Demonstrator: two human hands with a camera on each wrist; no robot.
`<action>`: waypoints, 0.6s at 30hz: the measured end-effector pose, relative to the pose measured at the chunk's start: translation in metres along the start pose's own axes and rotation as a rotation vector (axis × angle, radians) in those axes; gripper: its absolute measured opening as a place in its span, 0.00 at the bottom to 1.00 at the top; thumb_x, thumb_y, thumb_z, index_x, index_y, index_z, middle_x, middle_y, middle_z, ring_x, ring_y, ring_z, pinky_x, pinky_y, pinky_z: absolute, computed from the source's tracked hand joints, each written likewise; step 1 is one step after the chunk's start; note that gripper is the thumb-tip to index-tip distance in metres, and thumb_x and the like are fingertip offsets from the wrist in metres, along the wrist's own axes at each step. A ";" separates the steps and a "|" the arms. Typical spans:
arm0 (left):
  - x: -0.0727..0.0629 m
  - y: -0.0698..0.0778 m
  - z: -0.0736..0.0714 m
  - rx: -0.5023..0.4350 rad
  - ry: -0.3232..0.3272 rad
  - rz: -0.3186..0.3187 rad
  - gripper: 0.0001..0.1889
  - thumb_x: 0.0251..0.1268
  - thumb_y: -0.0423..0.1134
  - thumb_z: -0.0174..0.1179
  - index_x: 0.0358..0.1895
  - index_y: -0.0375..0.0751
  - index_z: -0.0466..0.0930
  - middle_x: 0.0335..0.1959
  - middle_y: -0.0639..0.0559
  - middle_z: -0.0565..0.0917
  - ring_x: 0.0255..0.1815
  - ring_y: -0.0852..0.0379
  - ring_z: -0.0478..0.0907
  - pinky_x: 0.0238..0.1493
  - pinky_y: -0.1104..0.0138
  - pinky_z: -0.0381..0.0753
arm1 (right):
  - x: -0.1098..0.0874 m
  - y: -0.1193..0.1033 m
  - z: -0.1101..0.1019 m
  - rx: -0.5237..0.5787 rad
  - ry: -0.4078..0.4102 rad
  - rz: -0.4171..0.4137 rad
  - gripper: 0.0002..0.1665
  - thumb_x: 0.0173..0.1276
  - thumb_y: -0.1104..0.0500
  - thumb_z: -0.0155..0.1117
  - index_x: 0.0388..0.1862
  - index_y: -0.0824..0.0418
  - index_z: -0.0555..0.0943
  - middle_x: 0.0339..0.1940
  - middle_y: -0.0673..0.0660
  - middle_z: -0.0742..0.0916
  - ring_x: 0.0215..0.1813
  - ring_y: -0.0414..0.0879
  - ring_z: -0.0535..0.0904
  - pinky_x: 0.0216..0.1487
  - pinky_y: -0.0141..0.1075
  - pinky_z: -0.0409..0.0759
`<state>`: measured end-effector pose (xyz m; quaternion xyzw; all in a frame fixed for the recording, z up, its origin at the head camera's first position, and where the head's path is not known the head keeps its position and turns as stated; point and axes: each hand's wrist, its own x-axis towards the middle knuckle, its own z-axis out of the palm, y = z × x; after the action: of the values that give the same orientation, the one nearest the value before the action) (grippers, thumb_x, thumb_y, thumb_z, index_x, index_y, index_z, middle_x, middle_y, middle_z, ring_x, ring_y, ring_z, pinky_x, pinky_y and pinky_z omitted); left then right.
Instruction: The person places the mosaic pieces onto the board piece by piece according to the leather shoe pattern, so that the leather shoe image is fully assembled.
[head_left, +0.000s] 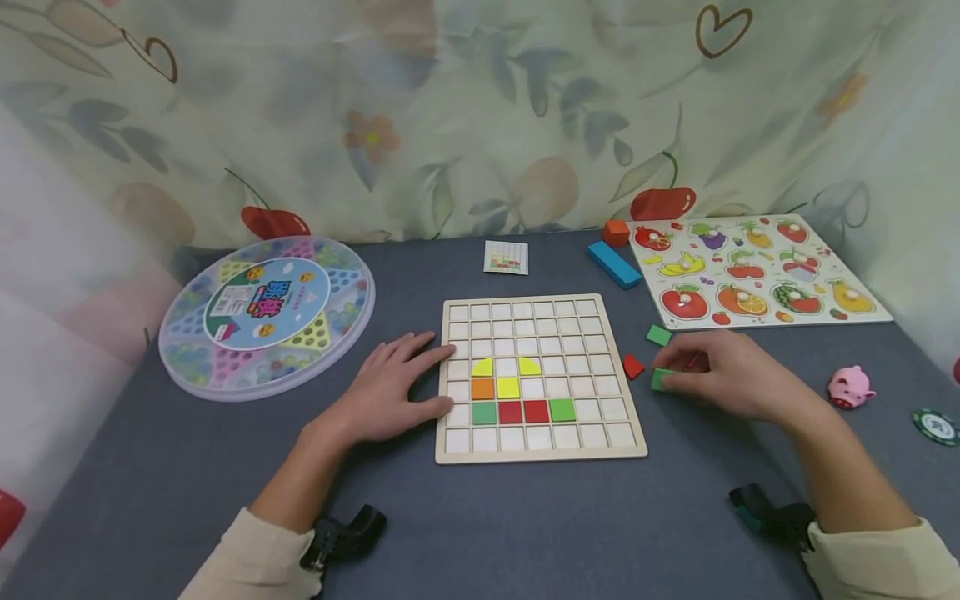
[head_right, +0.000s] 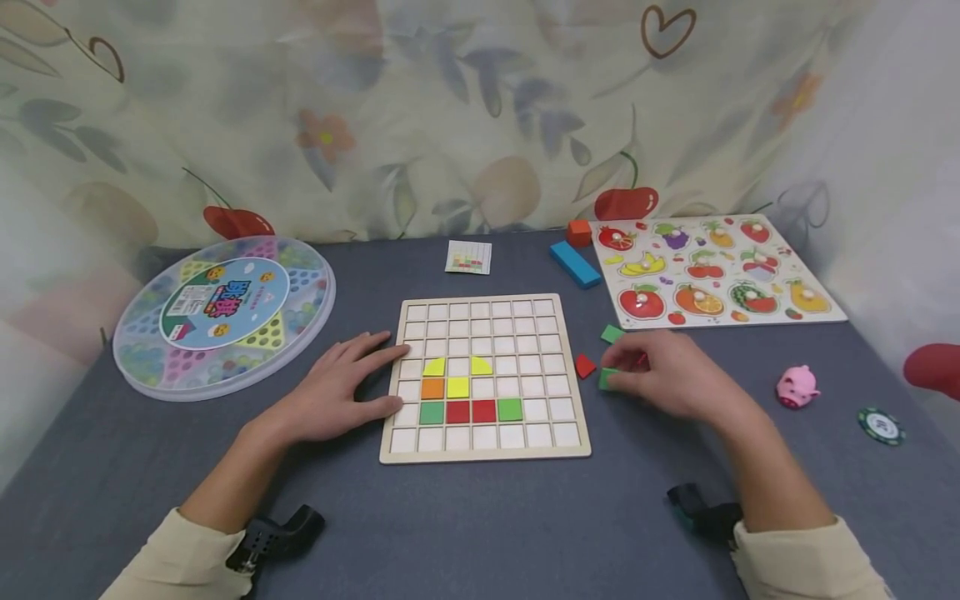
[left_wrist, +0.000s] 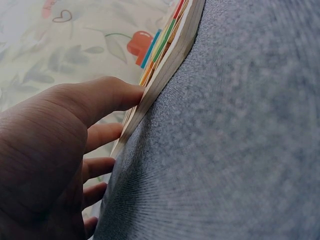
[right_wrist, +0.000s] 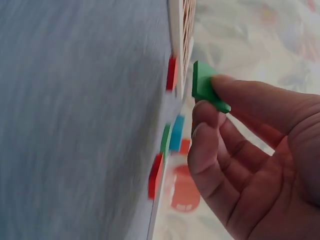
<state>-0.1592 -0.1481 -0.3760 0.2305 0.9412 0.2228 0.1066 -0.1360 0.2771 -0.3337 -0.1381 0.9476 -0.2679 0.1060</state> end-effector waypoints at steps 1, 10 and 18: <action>0.000 0.000 0.000 0.000 0.000 0.001 0.39 0.69 0.58 0.62 0.81 0.56 0.63 0.84 0.43 0.56 0.86 0.36 0.46 0.82 0.38 0.41 | 0.001 -0.005 0.002 0.026 -0.012 -0.003 0.13 0.67 0.55 0.75 0.49 0.57 0.86 0.35 0.50 0.85 0.34 0.43 0.77 0.33 0.34 0.78; 0.000 0.000 0.000 0.003 -0.005 0.000 0.39 0.69 0.58 0.62 0.81 0.56 0.62 0.84 0.43 0.56 0.86 0.36 0.46 0.82 0.38 0.42 | 0.018 -0.039 0.024 0.154 -0.128 -0.049 0.09 0.66 0.58 0.74 0.44 0.57 0.86 0.33 0.50 0.85 0.35 0.44 0.80 0.35 0.33 0.81; 0.000 0.000 0.000 0.006 -0.008 -0.003 0.39 0.69 0.58 0.62 0.81 0.56 0.62 0.84 0.44 0.56 0.86 0.37 0.46 0.82 0.38 0.42 | 0.029 -0.057 0.036 0.108 -0.156 -0.101 0.06 0.67 0.59 0.74 0.42 0.54 0.87 0.34 0.47 0.87 0.38 0.43 0.79 0.39 0.35 0.79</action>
<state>-0.1597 -0.1480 -0.3762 0.2301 0.9419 0.2189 0.1098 -0.1412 0.2041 -0.3369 -0.2001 0.9124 -0.3122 0.1731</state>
